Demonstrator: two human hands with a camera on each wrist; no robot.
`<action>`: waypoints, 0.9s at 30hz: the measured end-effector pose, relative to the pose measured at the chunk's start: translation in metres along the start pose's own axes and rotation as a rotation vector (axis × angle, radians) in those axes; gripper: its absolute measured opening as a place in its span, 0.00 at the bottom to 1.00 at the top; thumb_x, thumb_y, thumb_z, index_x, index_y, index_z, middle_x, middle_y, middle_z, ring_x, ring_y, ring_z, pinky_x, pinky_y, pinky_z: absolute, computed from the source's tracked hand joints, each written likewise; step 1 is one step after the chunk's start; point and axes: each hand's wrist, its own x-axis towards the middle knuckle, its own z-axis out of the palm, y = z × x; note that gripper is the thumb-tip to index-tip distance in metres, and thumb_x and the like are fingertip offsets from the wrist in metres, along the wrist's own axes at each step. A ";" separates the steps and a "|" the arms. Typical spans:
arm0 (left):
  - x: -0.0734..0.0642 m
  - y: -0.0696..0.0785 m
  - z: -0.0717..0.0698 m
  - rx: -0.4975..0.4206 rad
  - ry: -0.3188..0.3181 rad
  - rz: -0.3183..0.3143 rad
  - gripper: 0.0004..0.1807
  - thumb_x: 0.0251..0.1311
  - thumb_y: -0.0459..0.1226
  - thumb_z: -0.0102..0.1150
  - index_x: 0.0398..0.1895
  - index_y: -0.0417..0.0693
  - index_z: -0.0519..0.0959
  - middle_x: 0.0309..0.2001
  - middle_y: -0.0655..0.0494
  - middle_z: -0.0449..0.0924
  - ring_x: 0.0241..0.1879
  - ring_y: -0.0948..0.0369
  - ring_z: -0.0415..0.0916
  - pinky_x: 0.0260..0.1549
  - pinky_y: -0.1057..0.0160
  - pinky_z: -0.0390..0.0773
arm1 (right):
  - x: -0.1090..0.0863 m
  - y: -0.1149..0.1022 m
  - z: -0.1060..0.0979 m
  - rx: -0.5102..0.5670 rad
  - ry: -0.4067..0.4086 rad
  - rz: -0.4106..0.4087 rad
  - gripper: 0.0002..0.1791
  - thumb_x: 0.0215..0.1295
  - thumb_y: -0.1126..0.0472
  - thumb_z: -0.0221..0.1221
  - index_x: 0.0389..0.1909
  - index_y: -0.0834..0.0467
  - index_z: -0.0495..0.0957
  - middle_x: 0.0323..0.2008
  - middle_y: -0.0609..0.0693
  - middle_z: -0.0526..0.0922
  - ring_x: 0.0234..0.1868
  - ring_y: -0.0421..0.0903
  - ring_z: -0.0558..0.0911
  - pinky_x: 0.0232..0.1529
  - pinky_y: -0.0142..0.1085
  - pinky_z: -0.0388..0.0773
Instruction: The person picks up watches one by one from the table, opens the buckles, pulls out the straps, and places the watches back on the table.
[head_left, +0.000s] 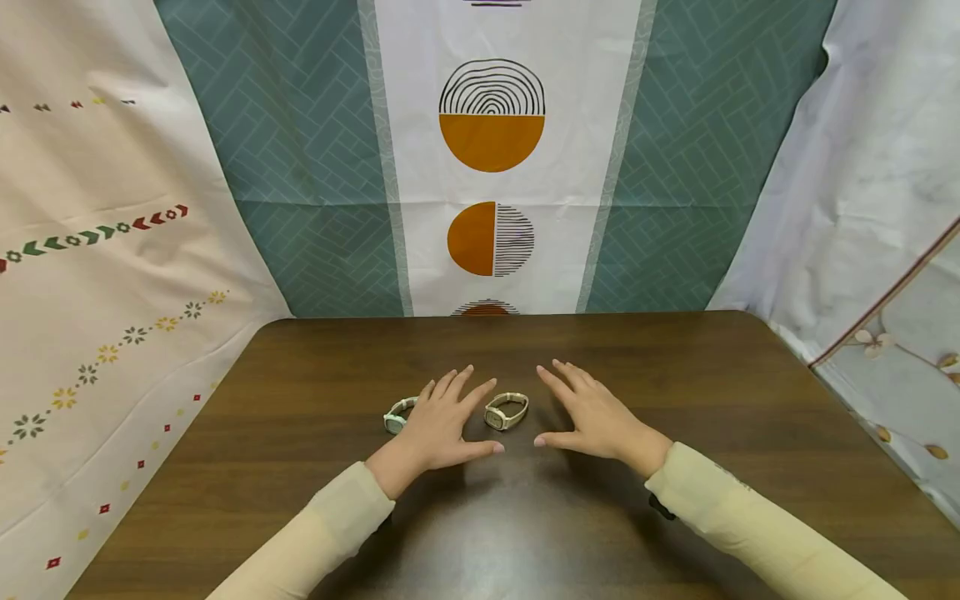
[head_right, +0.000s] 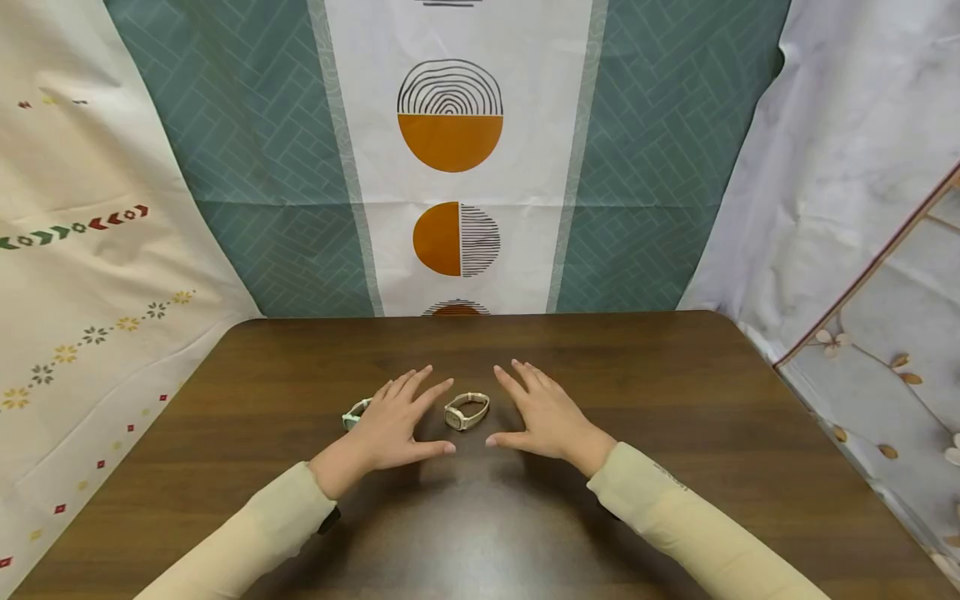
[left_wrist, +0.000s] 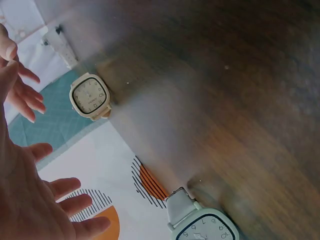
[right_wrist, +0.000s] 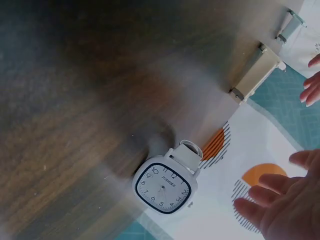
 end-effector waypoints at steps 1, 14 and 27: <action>0.000 0.000 0.000 -0.003 0.005 0.001 0.48 0.50 0.69 0.54 0.73 0.59 0.57 0.71 0.42 0.54 0.68 0.41 0.55 0.61 0.36 0.60 | 0.000 0.000 0.000 0.010 -0.005 0.006 0.54 0.54 0.33 0.61 0.73 0.59 0.53 0.70 0.66 0.57 0.68 0.65 0.60 0.62 0.59 0.64; 0.006 0.002 0.004 -0.175 0.046 -0.075 0.45 0.52 0.60 0.61 0.70 0.49 0.61 0.61 0.37 0.63 0.59 0.41 0.64 0.51 0.41 0.72 | 0.006 -0.003 0.004 0.070 0.010 0.053 0.47 0.58 0.41 0.62 0.68 0.67 0.58 0.66 0.63 0.65 0.65 0.60 0.66 0.61 0.52 0.69; 0.016 0.000 0.013 -0.373 0.055 -0.197 0.36 0.54 0.51 0.63 0.62 0.40 0.66 0.52 0.37 0.68 0.48 0.43 0.71 0.44 0.46 0.75 | 0.014 -0.008 0.012 0.189 0.089 0.166 0.26 0.64 0.54 0.59 0.57 0.69 0.73 0.53 0.62 0.78 0.53 0.58 0.78 0.52 0.51 0.75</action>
